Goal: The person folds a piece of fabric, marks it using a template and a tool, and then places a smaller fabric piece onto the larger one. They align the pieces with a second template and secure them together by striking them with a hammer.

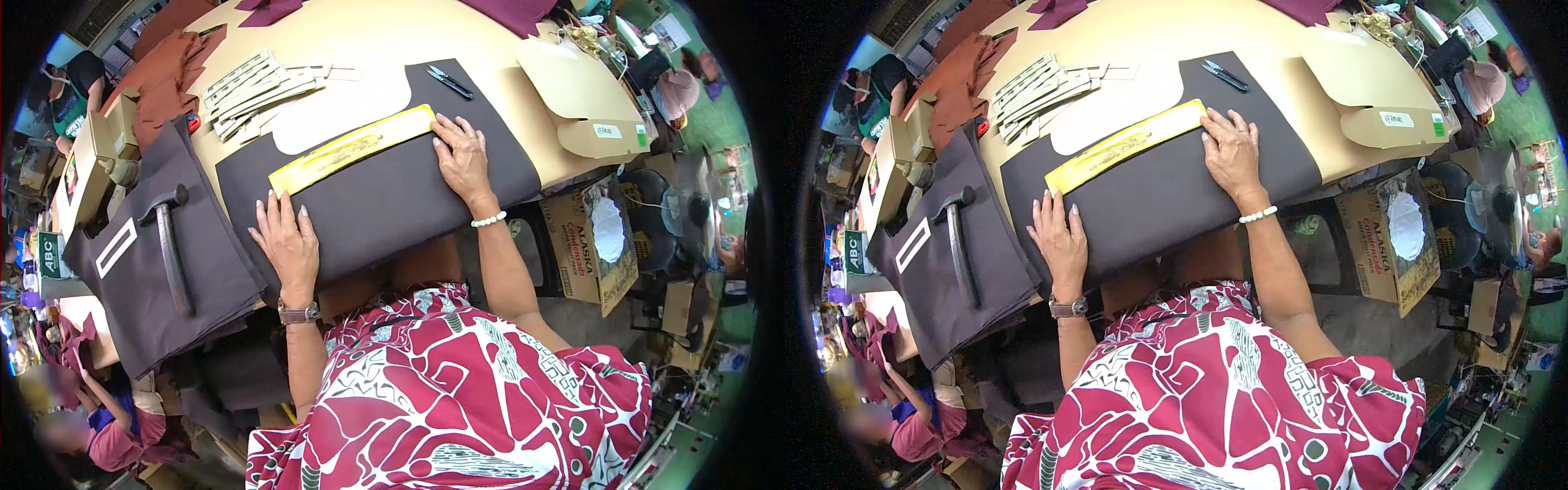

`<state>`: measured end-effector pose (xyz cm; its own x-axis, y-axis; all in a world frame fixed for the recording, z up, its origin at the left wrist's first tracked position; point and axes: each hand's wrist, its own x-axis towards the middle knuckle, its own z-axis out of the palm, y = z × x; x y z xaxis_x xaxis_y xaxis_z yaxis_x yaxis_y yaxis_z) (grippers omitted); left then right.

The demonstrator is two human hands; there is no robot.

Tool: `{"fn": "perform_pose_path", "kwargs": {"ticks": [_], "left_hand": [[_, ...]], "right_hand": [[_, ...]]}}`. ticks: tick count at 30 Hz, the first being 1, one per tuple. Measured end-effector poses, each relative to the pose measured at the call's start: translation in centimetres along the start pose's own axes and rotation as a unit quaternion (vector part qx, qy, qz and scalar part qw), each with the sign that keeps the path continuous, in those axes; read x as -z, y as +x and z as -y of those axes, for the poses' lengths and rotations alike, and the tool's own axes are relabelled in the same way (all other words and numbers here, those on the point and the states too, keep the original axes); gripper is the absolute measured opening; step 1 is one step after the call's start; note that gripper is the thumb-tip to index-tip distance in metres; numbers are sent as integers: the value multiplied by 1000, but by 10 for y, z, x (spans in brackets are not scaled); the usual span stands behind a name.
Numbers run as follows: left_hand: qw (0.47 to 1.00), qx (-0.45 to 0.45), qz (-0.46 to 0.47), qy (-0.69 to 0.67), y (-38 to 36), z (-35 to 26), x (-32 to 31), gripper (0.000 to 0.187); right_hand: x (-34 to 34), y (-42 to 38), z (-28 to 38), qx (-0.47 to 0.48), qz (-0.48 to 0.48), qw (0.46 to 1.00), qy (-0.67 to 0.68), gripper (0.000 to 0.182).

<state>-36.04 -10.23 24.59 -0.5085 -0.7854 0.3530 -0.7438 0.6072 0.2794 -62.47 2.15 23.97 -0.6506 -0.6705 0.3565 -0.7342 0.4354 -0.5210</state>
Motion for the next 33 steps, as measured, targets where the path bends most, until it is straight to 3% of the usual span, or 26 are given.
{"fn": "perform_pose_path", "kwargs": {"ticks": [33], "left_hand": [[1000,-3,4,4,0,1,1,39]], "right_hand": [[-3,2,-3,24,8,999,-37,33]]}}
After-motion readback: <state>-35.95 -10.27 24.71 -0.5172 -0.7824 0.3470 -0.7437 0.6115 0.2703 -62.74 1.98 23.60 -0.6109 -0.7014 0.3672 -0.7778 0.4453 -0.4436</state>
